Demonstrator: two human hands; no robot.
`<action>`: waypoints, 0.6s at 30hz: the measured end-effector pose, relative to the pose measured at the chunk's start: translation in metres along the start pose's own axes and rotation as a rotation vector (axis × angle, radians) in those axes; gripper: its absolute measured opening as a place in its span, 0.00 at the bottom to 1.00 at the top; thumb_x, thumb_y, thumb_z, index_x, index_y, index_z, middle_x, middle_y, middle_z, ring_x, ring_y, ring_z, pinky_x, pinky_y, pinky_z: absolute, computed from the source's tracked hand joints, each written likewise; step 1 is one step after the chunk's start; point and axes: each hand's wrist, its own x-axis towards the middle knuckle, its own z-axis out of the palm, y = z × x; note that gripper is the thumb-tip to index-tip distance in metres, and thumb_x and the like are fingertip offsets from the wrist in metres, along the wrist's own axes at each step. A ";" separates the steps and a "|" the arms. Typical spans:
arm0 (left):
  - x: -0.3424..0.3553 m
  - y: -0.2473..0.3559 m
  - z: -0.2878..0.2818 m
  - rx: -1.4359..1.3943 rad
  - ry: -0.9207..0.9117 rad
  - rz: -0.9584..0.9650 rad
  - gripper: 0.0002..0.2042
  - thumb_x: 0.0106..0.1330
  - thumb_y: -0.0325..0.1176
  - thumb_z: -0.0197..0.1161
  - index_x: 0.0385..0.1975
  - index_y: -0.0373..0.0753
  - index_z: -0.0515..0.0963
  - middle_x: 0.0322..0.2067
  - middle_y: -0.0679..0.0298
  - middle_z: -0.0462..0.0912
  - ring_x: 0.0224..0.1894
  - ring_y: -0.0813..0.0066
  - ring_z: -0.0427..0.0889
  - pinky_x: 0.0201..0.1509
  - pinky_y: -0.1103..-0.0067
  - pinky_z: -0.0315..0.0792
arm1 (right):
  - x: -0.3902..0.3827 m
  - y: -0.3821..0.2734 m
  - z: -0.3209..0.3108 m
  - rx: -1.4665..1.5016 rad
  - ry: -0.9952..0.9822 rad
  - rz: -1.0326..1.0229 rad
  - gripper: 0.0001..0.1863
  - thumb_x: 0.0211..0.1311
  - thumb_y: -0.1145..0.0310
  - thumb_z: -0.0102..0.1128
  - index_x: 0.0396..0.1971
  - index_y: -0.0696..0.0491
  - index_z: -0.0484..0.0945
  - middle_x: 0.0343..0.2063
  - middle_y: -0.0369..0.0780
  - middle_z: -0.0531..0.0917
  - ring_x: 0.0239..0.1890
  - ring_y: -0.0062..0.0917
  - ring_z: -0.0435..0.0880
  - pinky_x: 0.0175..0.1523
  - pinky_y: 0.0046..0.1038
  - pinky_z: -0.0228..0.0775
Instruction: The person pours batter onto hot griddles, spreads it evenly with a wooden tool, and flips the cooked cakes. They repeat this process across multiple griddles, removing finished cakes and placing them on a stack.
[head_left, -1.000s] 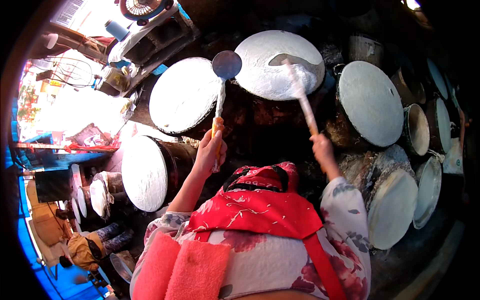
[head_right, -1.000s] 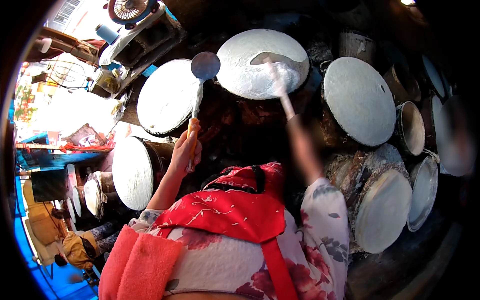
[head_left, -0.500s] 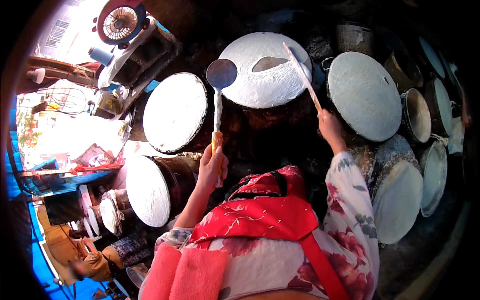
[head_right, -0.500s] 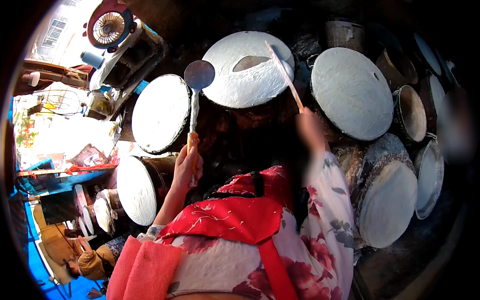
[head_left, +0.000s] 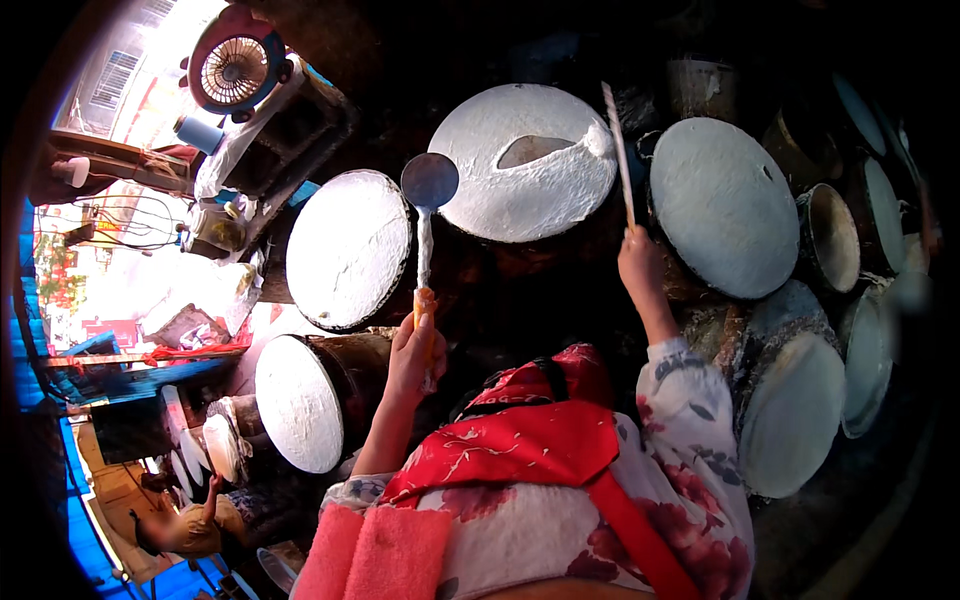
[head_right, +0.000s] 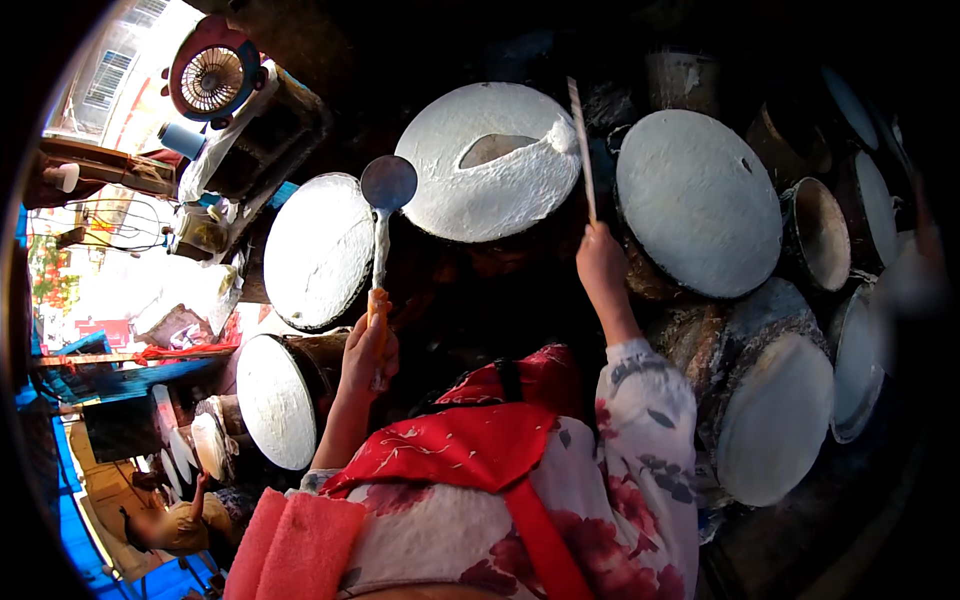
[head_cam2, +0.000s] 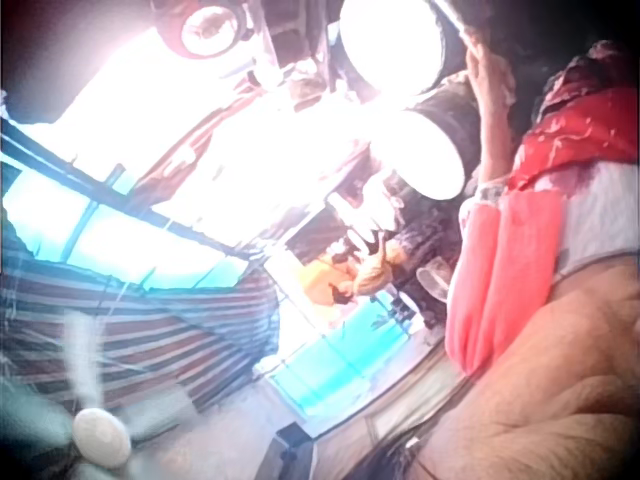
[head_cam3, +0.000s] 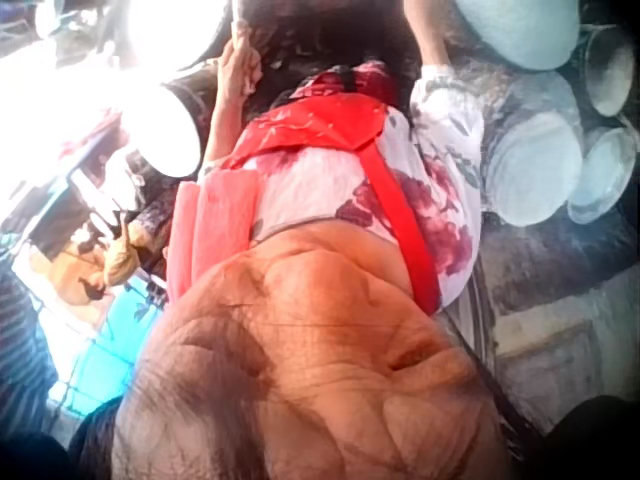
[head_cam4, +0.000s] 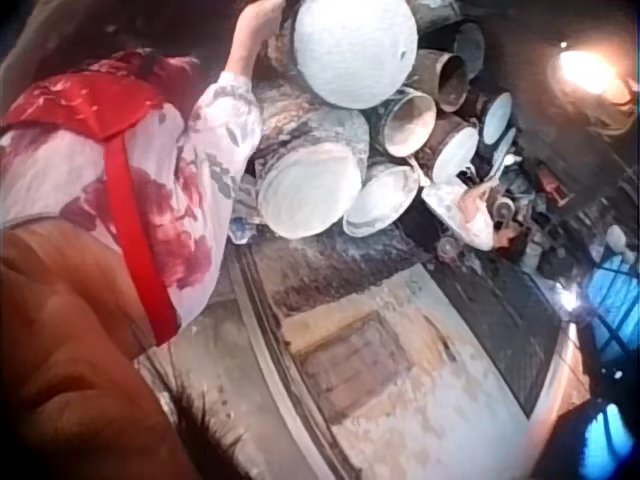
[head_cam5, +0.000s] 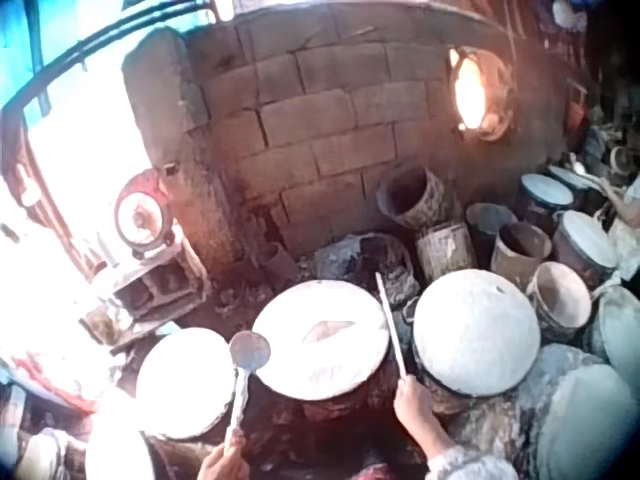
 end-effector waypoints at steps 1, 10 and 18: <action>0.000 0.000 0.000 -0.021 -0.020 0.001 0.19 0.71 0.44 0.48 0.56 0.42 0.64 0.17 0.68 0.66 0.11 0.81 0.65 0.13 0.85 0.60 | -0.007 0.004 -0.003 -0.045 -0.034 0.090 0.11 0.65 0.65 0.43 0.34 0.56 0.72 0.26 0.51 0.81 0.32 0.47 0.81 0.36 0.47 0.73; -0.007 0.014 0.000 -0.086 -0.111 -0.045 0.19 0.70 0.47 0.49 0.55 0.43 0.65 0.17 0.68 0.67 0.10 0.79 0.66 0.12 0.85 0.59 | 0.012 -0.004 0.004 -0.092 -0.057 0.006 0.12 0.65 0.62 0.45 0.34 0.54 0.73 0.26 0.49 0.82 0.32 0.48 0.81 0.36 0.47 0.72; -0.007 0.023 0.002 -0.088 -0.095 -0.093 0.17 0.70 0.47 0.49 0.51 0.44 0.67 0.17 0.68 0.67 0.11 0.81 0.67 0.09 0.85 0.57 | 0.028 -0.023 -0.007 -0.145 -0.163 -0.149 0.11 0.64 0.64 0.45 0.31 0.54 0.75 0.28 0.50 0.82 0.35 0.45 0.82 0.39 0.44 0.73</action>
